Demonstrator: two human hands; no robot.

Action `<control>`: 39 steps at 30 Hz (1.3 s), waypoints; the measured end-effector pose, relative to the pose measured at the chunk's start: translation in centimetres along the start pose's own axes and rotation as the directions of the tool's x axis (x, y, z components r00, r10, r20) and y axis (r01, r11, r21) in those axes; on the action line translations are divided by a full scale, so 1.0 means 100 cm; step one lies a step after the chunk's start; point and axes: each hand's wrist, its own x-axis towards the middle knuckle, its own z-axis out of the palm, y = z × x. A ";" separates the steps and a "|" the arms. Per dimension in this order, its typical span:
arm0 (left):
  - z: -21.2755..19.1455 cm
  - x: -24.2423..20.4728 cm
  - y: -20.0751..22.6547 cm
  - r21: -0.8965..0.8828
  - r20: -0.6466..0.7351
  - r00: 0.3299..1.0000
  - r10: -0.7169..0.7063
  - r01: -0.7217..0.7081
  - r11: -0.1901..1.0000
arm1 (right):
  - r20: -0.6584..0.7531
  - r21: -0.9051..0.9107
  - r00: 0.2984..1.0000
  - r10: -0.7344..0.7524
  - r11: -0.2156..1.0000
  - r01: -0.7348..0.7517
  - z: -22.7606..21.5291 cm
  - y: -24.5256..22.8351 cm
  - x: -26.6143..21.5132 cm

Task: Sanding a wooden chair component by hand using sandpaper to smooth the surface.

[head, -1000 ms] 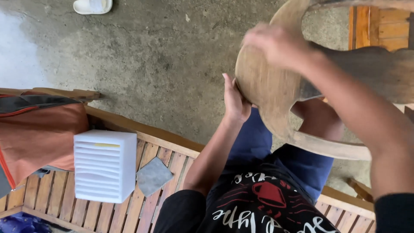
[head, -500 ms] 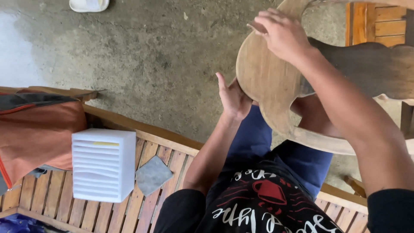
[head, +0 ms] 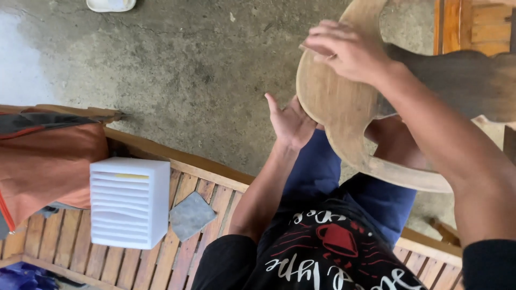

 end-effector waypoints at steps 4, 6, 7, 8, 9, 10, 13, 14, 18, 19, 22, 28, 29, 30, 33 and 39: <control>-0.020 0.003 -0.006 -0.105 0.054 0.999 0.003 0.003 0.994 | -0.058 0.200 0.949 -0.309 0.928 0.314 -0.015 -0.058 0.000; -0.020 0.007 -0.008 -0.173 0.053 0.998 0.020 -0.010 0.985 | -0.033 0.142 0.934 -0.356 0.923 0.357 -0.004 -0.035 -0.012; -0.025 0.008 -0.009 -0.171 0.059 0.998 0.003 0.007 0.985 | -0.034 0.133 0.939 -0.342 0.930 0.343 -0.001 -0.036 -0.019; -0.029 0.008 -0.009 -0.196 0.082 0.997 -0.002 0.018 0.980 | -0.031 0.013 0.975 -0.221 0.975 0.222 0.001 -0.037 -0.019; -0.033 0.007 -0.008 -0.220 0.106 0.994 -0.005 0.029 0.975 | -0.045 -0.108 0.994 -0.099 0.990 0.094 0.003 -0.038 -0.019; -0.034 0.007 -0.005 -0.216 0.103 0.995 -0.003 0.025 0.976 | -0.049 -0.104 0.994 -0.101 0.990 0.095 0.005 -0.048 -0.032; -0.040 0.000 -0.004 -0.194 0.094 0.994 -0.062 0.080 0.978 | 0.098 0.090 0.888 -0.450 0.892 0.443 0.007 -0.062 -0.065; -0.039 0.005 -0.005 -0.174 0.126 0.991 -0.040 0.062 0.983 | 0.142 0.028 0.961 -0.236 0.972 0.234 -0.002 -0.047 -0.065; -0.040 0.008 -0.007 -0.171 0.056 0.998 -0.022 0.031 0.985 | -0.030 0.073 0.915 -0.403 0.912 0.404 0.015 -0.078 -0.107; -0.035 0.001 -0.007 -0.173 0.043 0.999 -0.029 0.036 0.984 | -0.031 0.084 0.918 -0.395 0.914 0.396 0.015 -0.061 -0.109; -0.026 0.010 -0.007 -0.174 0.205 0.978 0.044 -0.007 0.985 | -0.110 -0.011 0.990 -0.087 0.996 0.086 0.010 -0.031 -0.117; -0.046 0.021 -0.006 0.046 0.169 0.985 0.036 -0.045 0.998 | -0.068 -0.020 0.985 -0.160 0.987 0.159 0.010 -0.046 -0.143; -0.039 0.019 -0.006 0.063 0.166 0.985 0.037 -0.048 0.997 | -0.047 -0.030 0.981 -0.188 0.982 0.187 0.008 -0.047 -0.143; -0.033 0.017 0.001 0.092 0.163 0.986 0.038 -0.053 0.994 | -0.039 -0.038 0.975 -0.217 0.976 0.216 0.010 -0.047 -0.137; -0.027 0.015 0.004 0.194 0.056 0.998 0.006 -0.017 0.981 | -0.016 -0.028 0.966 -0.257 0.966 0.257 0.015 -0.070 -0.153; 0.002 0.001 0.018 0.217 -0.099 0.989 -0.108 0.127 0.968 | 0.045 -0.033 0.926 -0.375 0.926 0.377 0.019 -0.074 -0.139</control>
